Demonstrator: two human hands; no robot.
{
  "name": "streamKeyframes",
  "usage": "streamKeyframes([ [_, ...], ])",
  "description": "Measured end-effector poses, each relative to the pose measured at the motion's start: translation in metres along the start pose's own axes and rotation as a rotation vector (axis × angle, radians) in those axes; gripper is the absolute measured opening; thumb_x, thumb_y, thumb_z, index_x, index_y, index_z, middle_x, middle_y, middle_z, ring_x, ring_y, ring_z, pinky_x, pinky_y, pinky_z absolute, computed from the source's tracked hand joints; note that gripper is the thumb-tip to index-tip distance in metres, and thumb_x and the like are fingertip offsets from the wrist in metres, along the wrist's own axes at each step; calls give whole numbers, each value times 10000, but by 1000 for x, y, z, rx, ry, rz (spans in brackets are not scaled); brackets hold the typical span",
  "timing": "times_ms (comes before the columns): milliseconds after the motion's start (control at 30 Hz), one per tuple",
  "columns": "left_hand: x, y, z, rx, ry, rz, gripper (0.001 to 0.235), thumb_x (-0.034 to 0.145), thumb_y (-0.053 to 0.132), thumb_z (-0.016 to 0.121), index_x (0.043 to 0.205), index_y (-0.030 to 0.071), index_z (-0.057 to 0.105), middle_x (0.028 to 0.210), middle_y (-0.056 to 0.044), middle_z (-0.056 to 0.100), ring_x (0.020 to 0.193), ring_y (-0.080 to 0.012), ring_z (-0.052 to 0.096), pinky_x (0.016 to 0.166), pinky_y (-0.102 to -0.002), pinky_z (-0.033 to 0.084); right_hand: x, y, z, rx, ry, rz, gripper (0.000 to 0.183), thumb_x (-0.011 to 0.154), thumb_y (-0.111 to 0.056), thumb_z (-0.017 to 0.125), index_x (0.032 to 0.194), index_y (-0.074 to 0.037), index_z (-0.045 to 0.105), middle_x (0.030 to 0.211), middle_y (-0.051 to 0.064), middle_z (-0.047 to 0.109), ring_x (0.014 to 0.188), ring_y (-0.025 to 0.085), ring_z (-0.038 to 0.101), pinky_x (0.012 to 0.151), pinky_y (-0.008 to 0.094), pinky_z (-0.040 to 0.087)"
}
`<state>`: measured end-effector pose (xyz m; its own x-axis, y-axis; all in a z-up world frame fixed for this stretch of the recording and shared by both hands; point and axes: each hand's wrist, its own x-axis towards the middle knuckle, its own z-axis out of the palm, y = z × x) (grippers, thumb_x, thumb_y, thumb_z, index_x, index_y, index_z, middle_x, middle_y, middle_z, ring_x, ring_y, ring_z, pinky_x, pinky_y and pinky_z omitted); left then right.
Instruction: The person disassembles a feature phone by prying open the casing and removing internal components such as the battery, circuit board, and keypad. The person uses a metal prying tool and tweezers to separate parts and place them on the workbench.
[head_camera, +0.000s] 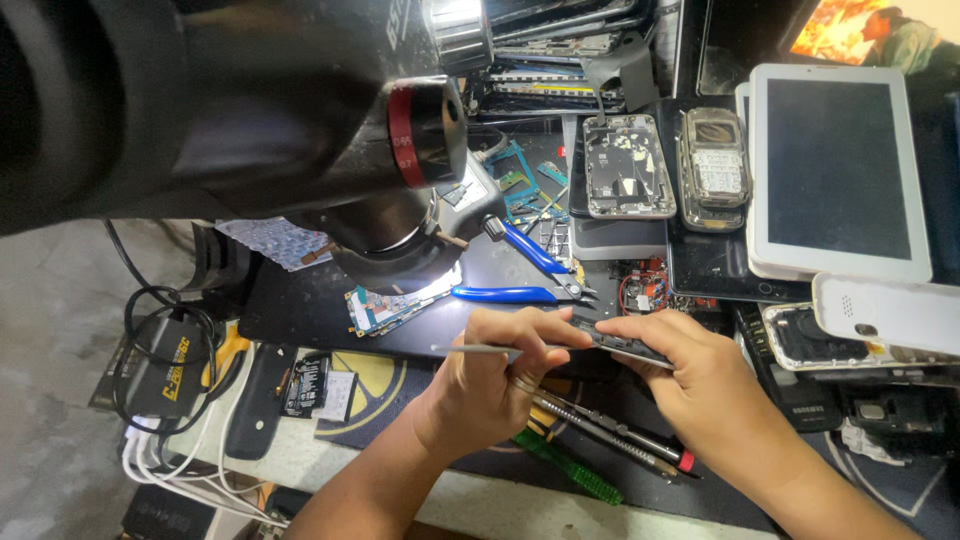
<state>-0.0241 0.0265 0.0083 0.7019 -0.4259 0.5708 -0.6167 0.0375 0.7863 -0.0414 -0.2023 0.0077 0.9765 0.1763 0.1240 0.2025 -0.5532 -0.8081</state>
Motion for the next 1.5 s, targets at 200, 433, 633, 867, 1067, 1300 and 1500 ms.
streamKeyframes([
  [200, -2, -4, 0, 115, -46, 64, 173, 1034, -70, 567, 1053, 21, 421, 1140, -217, 701, 1121, -334, 742, 1069, -450, 607, -1, 5, 4, -2, 70, -97, 502, 728, 84, 584, 1175, -97, 725, 1108, 117, 759, 1014, 299, 746, 855, 337, 567],
  [433, -1, -3, 3, 255, -120, 229, 241, 971, -75, 647, 865, 52, 473, 1169, -202, 703, 1119, -388, 733, 1167, -579, 517, -3, 6, 7, 27, 51, -57, 365, 816, 6, 658, 1166, -78, 721, 1135, 126, 754, 1028, 297, 739, 853, 343, 566],
  [633, 5, -2, -1, 479, -210, 475, 283, 942, -50, 694, 834, 58, 456, 1167, -245, 675, 1160, -432, 693, 1117, -614, 529, -3, 5, 6, 53, 22, -2, 345, 829, -5, 664, 1163, -70, 717, 1125, 131, 755, 1021, 297, 742, 846, 341, 566],
  [867, 5, -2, 6, 201, -88, 201, 174, 996, -88, 590, 921, 41, 501, 1115, -198, 712, 1047, -359, 748, 1133, -535, 547, -3, 1, 7, -4, 30, -51, 408, 794, 61, 618, 1163, -83, 717, 1075, 143, 749, 991, 339, 722, 829, 361, 560],
  [1067, 9, -2, 0, 125, -82, 110, 300, 1043, -117, 548, 1190, 30, 331, 1042, -184, 675, 943, -276, 746, 802, -328, 604, -5, 0, 7, -45, 36, -47, 487, 749, 81, 618, 1187, -113, 703, 1047, 142, 732, 901, 339, 718, 725, 374, 563],
  [1300, 16, 2, -2, 207, -78, 149, 300, 1057, -76, 587, 1168, 24, 327, 1007, -160, 642, 869, -260, 737, 757, -326, 592, -5, -5, 6, -92, 41, -63, 488, 754, 81, 640, 1185, -136, 715, 997, 136, 730, 841, 340, 711, 679, 371, 550],
  [1500, 17, 4, -4, 214, -98, 144, 315, 1034, -95, 598, 1178, 21, 342, 1005, -177, 688, 860, -275, 735, 753, -339, 579, -4, -2, 5, -50, 42, -78, 463, 754, 77, 636, 1168, -117, 710, 1096, 128, 736, 908, 330, 727, 686, 359, 569],
])
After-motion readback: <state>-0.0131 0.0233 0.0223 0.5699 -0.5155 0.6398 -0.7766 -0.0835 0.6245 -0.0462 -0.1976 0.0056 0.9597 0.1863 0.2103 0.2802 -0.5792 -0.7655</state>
